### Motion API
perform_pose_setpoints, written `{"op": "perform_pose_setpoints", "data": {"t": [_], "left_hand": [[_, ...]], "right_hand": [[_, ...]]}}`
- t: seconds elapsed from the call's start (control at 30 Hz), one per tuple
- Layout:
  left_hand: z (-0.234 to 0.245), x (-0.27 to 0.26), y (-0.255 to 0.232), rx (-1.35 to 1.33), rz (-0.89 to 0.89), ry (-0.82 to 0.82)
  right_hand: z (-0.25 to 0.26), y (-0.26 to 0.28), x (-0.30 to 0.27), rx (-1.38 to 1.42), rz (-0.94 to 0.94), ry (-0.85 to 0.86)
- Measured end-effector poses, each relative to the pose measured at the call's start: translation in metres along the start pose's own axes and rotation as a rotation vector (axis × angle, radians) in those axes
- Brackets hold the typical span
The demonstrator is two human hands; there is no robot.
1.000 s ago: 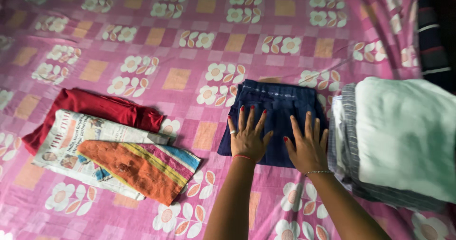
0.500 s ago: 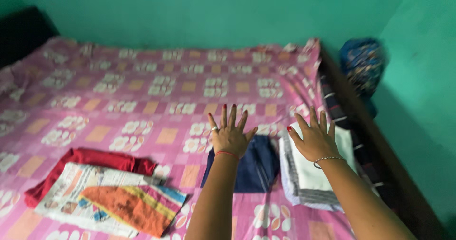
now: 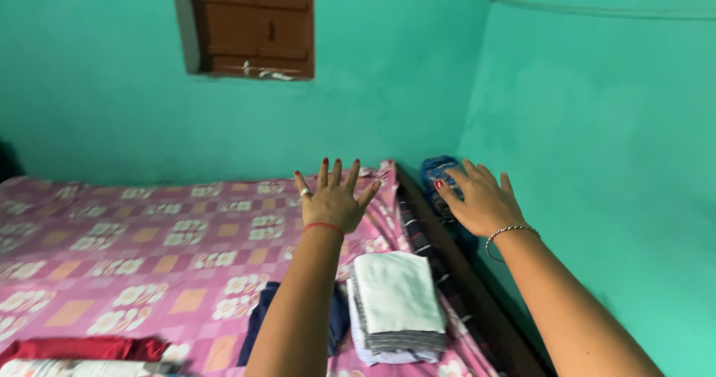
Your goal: The person takes folded clothes from a wall shelf and places them on a bed. The person handles shirts and pants one at a time, moving them from the shelf to the bed.
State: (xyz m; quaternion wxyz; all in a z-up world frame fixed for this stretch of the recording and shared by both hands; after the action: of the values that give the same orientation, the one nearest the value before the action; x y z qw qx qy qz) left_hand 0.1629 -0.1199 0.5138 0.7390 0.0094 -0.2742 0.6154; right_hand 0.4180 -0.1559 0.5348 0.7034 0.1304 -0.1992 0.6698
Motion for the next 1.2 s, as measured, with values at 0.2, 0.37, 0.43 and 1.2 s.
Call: {"op": "perform_pose_setpoints", "data": {"t": [0.2,0.37,0.43,1.2], "left_hand": [[0.010,-0.029,-0.091,-0.035,-0.130,-0.022],[-0.023,-0.063,-0.144,0.020,-0.148,0.051],[-0.029,-0.073,-0.166,0.036,-0.161,0.059],[-0.042,-0.151,-0.432,-0.063,-0.702,0.251]], "right_hand": [[0.036,-0.088,-0.071,-0.035,-0.100,0.021],[0.036,-0.176,-0.141,-0.098,-0.246,0.104],[0.048,-0.212,-0.165,-0.139,-0.296,0.093],[0.270,-0.400,-0.449,-0.756,-0.764,-0.043]]}}
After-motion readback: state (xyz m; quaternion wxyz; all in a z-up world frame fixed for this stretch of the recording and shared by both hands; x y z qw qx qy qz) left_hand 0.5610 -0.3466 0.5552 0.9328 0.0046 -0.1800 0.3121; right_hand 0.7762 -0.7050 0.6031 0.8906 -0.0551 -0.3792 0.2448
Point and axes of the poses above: each hand's wrist, its own x-axis towards the middle knuckle, its own z-axis out of the back of the hand, y = z × x, the point moved 3 cm from there along x, towards the middle knuckle, and after that the axes turned 10 degrees about -x, right-handed, at the moved point
